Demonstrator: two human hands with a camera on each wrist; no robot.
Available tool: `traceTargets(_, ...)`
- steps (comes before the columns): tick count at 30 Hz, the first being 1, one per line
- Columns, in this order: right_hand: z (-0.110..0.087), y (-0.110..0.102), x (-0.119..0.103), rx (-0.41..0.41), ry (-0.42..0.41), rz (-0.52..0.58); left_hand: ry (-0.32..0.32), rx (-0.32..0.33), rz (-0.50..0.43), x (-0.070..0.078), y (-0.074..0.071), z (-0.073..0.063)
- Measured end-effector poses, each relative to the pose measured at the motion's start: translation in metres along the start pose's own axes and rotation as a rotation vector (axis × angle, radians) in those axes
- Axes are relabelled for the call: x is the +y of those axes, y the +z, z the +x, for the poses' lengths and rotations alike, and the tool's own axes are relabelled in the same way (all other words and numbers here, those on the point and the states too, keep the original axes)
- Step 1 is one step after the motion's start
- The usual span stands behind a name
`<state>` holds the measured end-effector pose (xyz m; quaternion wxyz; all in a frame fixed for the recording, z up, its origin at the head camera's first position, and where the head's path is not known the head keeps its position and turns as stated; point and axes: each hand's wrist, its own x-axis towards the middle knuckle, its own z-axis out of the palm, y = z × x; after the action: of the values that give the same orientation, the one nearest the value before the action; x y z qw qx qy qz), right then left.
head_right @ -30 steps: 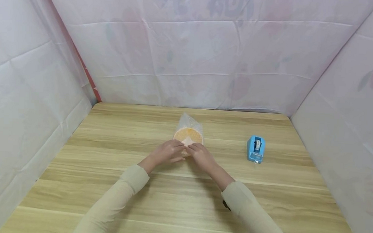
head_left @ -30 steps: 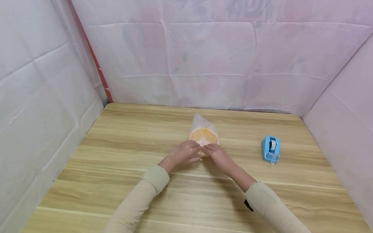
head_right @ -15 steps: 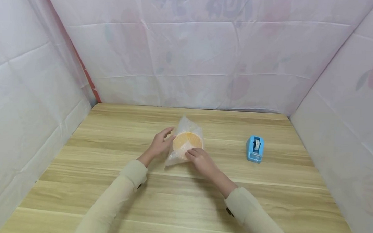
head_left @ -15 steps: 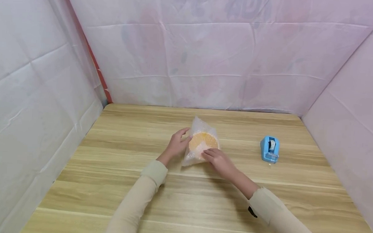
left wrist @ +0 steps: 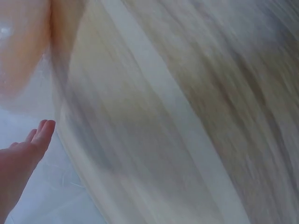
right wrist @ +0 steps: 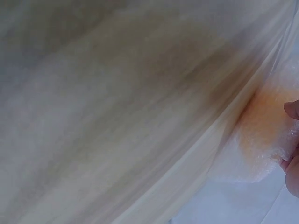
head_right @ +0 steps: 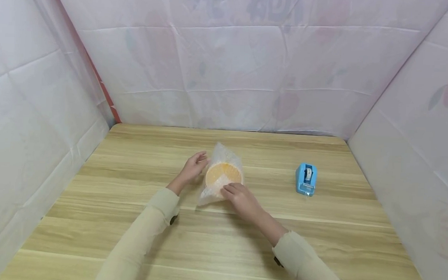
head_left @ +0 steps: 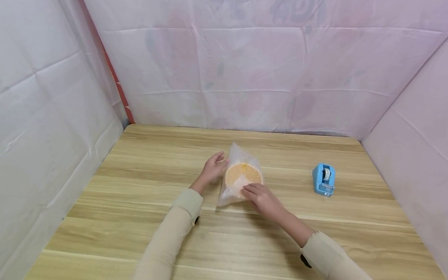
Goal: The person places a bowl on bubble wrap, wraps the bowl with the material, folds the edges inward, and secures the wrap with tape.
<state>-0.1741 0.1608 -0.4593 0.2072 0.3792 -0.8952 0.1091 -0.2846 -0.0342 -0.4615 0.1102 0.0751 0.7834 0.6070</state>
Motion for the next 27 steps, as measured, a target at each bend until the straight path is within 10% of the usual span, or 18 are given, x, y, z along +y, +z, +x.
traceTargets(27, -0.012, -0.002, -0.016, 0.046, -0.089, 0.024, -0.233, -0.018, -0.157, -0.001, 0.007, 0.013)
